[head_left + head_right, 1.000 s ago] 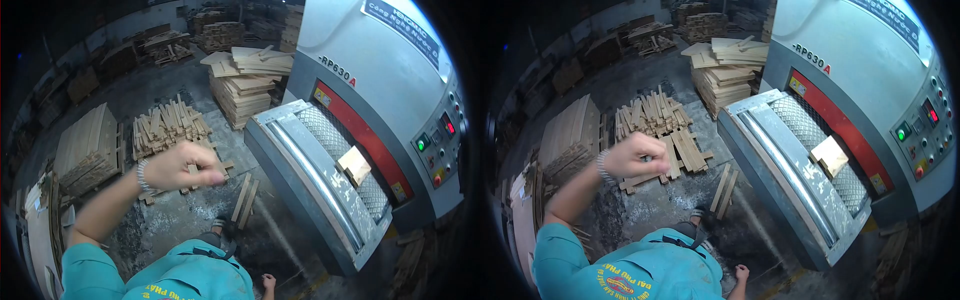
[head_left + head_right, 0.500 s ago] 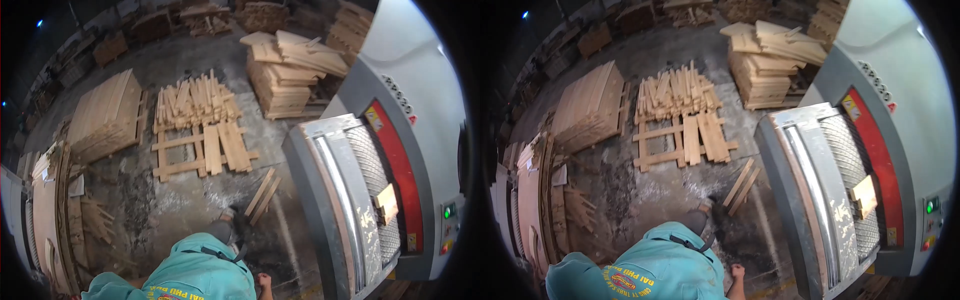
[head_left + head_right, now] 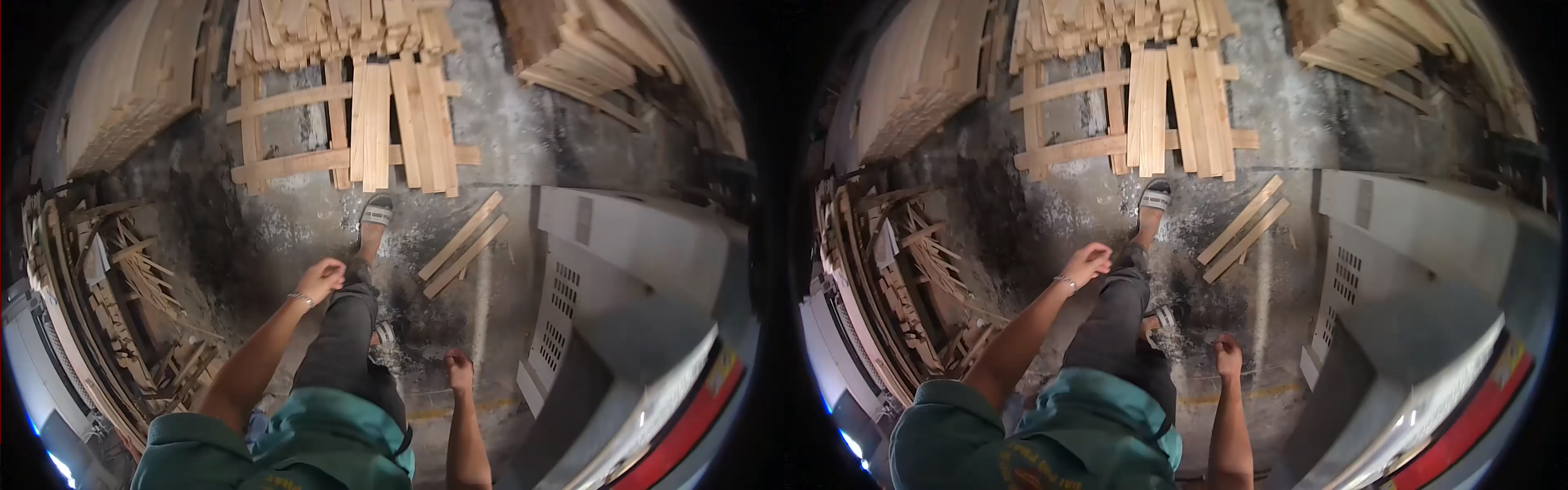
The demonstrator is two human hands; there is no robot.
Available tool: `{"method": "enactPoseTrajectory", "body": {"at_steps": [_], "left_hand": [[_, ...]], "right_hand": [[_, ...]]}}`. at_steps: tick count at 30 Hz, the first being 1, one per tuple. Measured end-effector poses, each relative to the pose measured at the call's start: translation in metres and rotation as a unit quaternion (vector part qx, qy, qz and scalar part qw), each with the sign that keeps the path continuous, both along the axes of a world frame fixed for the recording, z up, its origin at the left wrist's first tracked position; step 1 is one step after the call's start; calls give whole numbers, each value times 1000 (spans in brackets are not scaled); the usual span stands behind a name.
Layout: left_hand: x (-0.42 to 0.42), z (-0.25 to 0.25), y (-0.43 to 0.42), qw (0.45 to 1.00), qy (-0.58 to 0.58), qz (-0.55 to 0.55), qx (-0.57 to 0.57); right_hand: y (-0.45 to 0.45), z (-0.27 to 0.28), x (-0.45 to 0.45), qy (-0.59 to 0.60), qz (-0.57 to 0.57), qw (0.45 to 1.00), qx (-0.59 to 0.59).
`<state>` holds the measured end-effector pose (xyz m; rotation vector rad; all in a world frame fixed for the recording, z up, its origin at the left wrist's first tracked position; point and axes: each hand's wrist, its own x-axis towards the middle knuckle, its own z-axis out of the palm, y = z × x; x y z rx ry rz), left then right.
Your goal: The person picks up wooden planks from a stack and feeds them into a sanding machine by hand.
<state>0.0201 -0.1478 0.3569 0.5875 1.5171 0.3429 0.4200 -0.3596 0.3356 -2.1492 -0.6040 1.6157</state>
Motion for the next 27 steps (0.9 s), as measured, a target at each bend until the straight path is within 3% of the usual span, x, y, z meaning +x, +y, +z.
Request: {"method": "enactPoseTrajectory", "body": {"at_steps": [3, 5, 7, 10, 11, 12, 15, 17, 20, 21, 23, 24, 27], "left_hand": [[12, -97, 62, 996, 2, -55, -66], [5, -189, 80, 996, 24, -77, -46], [2, -240, 118, 976, 167, -141, -10], [-9, -346, 145, 951, 295, -86, 40], [-14, -383, 150, 934, 336, -88, 77], [-14, -399, 166, 941, 332, -34, 48], [-4, -411, 217, 951, 288, 100, 50], [-3, -440, 225, 948, 303, 98, 14], [3, -448, 233, 938, 321, 133, -16], [-4, -445, 235, 936, 333, 116, -6], [-17, -426, 235, 931, 353, 85, 22], [-33, -412, 232, 933, 344, 47, 100], [-71, -368, 232, 939, 314, -6, 137]], "right_hand": [[114, -37, -49, -24, 139, 988, -60], [201, -74, -91, -36, 241, 968, -64], [259, -136, -122, 6, 249, 968, -40], [350, -220, -173, -30, 316, 948, -8], [382, -235, -194, -71, 334, 938, -57], [402, -264, -209, -86, 341, 935, -42], [427, -342, -243, -138, 306, 941, 47], [434, -382, -258, -165, 316, 930, 89], [453, -391, -276, -139, 292, 946, 19], [453, -391, -279, -157, 287, 943, 65], [458, -387, -288, -203, 311, 928, 34], [461, -384, -296, -220, 327, 919, -1], [472, -387, -312, -258, 345, 900, -60]]}}
